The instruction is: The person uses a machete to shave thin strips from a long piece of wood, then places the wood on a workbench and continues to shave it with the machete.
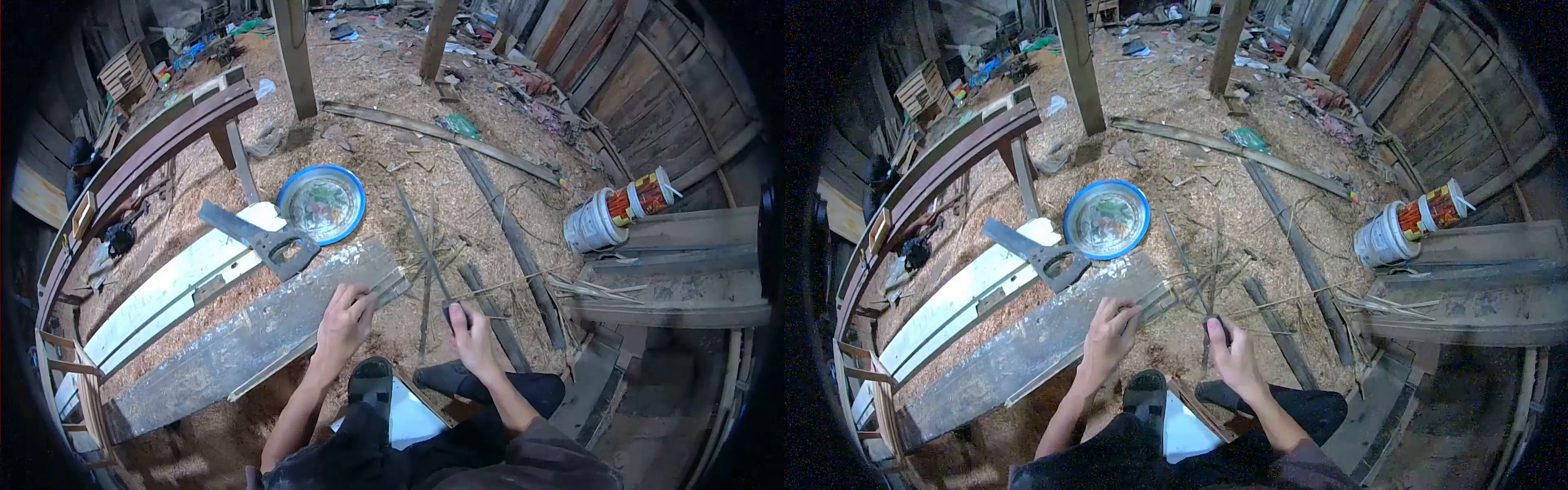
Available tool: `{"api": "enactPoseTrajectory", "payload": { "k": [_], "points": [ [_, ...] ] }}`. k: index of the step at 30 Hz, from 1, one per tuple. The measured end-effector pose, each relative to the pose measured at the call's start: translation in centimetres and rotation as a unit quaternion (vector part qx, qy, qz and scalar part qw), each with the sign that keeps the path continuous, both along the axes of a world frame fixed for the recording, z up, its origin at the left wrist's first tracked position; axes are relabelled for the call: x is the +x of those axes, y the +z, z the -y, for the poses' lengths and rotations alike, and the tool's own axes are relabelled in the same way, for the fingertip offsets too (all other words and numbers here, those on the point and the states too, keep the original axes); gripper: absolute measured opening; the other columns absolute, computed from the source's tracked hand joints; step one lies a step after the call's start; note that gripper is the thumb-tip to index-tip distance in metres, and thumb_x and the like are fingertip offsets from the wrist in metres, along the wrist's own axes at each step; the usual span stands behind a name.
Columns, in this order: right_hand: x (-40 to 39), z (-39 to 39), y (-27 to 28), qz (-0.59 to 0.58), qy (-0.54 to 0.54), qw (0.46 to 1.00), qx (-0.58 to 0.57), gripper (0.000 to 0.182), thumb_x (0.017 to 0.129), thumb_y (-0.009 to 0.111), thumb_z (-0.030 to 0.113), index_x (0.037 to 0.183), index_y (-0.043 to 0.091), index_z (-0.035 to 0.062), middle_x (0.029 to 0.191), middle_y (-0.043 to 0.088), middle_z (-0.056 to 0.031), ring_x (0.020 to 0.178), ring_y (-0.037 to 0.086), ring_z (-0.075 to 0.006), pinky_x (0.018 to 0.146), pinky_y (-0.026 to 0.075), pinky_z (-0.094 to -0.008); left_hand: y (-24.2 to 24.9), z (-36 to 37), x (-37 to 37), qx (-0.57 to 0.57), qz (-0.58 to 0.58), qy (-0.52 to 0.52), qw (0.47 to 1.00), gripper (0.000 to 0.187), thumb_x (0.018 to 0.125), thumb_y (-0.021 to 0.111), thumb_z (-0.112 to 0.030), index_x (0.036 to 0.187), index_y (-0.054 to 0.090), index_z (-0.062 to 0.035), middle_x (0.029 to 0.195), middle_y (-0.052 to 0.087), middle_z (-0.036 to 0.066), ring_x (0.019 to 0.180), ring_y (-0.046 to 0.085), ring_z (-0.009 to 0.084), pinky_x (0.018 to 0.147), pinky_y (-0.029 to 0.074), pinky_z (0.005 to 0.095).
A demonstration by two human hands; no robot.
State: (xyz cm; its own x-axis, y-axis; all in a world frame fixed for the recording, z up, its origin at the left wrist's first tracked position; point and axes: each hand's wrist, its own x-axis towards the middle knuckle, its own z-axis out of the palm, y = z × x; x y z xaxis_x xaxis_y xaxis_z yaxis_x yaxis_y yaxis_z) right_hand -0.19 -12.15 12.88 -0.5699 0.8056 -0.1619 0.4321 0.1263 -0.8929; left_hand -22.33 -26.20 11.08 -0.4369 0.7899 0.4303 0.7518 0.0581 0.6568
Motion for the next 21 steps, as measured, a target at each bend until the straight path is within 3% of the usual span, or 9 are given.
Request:
{"api": "enactPoseTrajectory", "payload": {
  "k": [2,8,10,11,14,16,18,19,21],
  "points": [
    [-0.2,-0.1,3.0,-0.04,0.024,0.996,-0.078,0.055,0.109,0.056,0.05,0.1,0.066,-0.0036,0.065,0.06,-0.0136,0.061,0.058,-0.0237,0.062,0.046,-0.0416,-0.3,0.0,0.0,0.002,-0.002,0.0,1.0,0.023,0.084,0.078,0.004,0.106,0.075,-0.0023,0.107,0.069,0.014,0.097,0.065,0.0347,0.085,0.055,0.0433],
    [-1.2,-0.3,-0.2,0.063,0.076,0.994,0.052,0.059,0.11,0.054,0.052,0.099,0.068,-0.0044,0.064,0.057,-0.0105,0.064,0.059,-0.0212,0.062,0.046,-0.0406,-0.5,0.1,0.0,0.012,-0.014,-0.002,1.0,0.025,0.083,0.078,0.005,0.106,0.075,-0.0026,0.106,0.068,0.013,0.097,0.065,0.0344,0.084,0.055,0.0428],
    [-1.5,-1.1,0.3,0.035,0.043,0.998,0.008,0.058,0.11,0.053,0.051,0.095,0.067,-0.0031,0.064,0.056,-0.0092,0.06,0.057,-0.0187,0.059,0.045,-0.0388,-0.6,-0.3,-0.2,0.02,-0.014,0.0,1.0,0.02,0.083,0.077,0.004,0.102,0.074,-0.002,0.104,0.067,0.012,0.093,0.065,0.0324,0.081,0.055,0.0427],
    [-1.1,-0.8,1.5,0.021,0.025,0.995,-0.092,0.058,0.11,0.054,0.051,0.089,0.065,-0.0017,0.064,0.055,-0.0065,0.057,0.054,-0.0143,0.056,0.043,-0.0355,-0.4,0.0,0.1,0.015,-0.01,0.001,1.0,0.02,0.083,0.077,0.004,0.102,0.074,-0.002,0.104,0.067,0.012,0.093,0.065,0.0324,0.081,0.055,0.0427],
    [-1.2,0.0,3.8,-0.055,0.039,0.994,-0.091,0.057,0.11,0.054,0.051,0.085,0.062,0.0006,0.063,0.053,-0.0037,0.055,0.052,-0.0102,0.053,0.041,-0.0322,0.2,-0.3,0.0,0.012,-0.018,0.004,1.0,0.019,0.083,0.077,0.003,0.102,0.074,-0.0021,0.104,0.067,0.012,0.093,0.065,0.0323,0.082,0.055,0.0423],
    [-0.9,-0.3,2.7,-0.061,0.06,0.993,-0.075,0.06,0.11,0.054,0.052,0.091,0.066,-0.0035,0.064,0.056,-0.0068,0.058,0.055,-0.0131,0.055,0.042,-0.0348,0.1,-0.2,0.0,0.016,-0.019,0.006,1.0,0.019,0.084,0.077,0.004,0.101,0.074,-0.0018,0.104,0.067,0.012,0.093,0.065,0.0324,0.082,0.055,0.0421],
    [-1.4,-0.5,0.8,0.019,0.076,0.997,-0.019,0.063,0.109,0.054,0.053,0.099,0.069,-0.0072,0.067,0.058,-0.0102,0.061,0.057,-0.0164,0.058,0.043,-0.0379,0.0,-0.2,-0.1,0.015,-0.018,0.003,1.0,0.022,0.083,0.077,0.005,0.103,0.074,-0.0022,0.106,0.067,0.013,0.095,0.065,0.0334,0.082,0.055,0.0426],
    [-1.4,-1.2,0.3,0.067,0.075,0.992,-0.07,0.065,0.108,0.055,0.054,0.106,0.07,-0.0091,0.068,0.06,-0.0123,0.064,0.055,-0.018,0.061,0.044,-0.0396,-0.1,-0.1,-0.1,0.013,-0.018,-0.002,1.0,0.025,0.082,0.077,0.006,0.105,0.074,-0.0026,0.108,0.068,0.013,0.097,0.065,0.0344,0.083,0.055,0.043],
    [-2.0,-1.0,0.4,0.042,0.056,0.997,-0.027,0.064,0.108,0.055,0.054,0.106,0.071,-0.0087,0.069,0.062,-0.014,0.065,0.057,-0.0196,0.063,0.045,-0.0401,-0.6,-0.1,-0.3,0.017,-0.013,-0.003,1.0,0.024,0.082,0.078,0.006,0.104,0.074,-0.0026,0.108,0.068,0.013,0.097,0.065,0.0345,0.083,0.055,0.0429]
  ]
}}
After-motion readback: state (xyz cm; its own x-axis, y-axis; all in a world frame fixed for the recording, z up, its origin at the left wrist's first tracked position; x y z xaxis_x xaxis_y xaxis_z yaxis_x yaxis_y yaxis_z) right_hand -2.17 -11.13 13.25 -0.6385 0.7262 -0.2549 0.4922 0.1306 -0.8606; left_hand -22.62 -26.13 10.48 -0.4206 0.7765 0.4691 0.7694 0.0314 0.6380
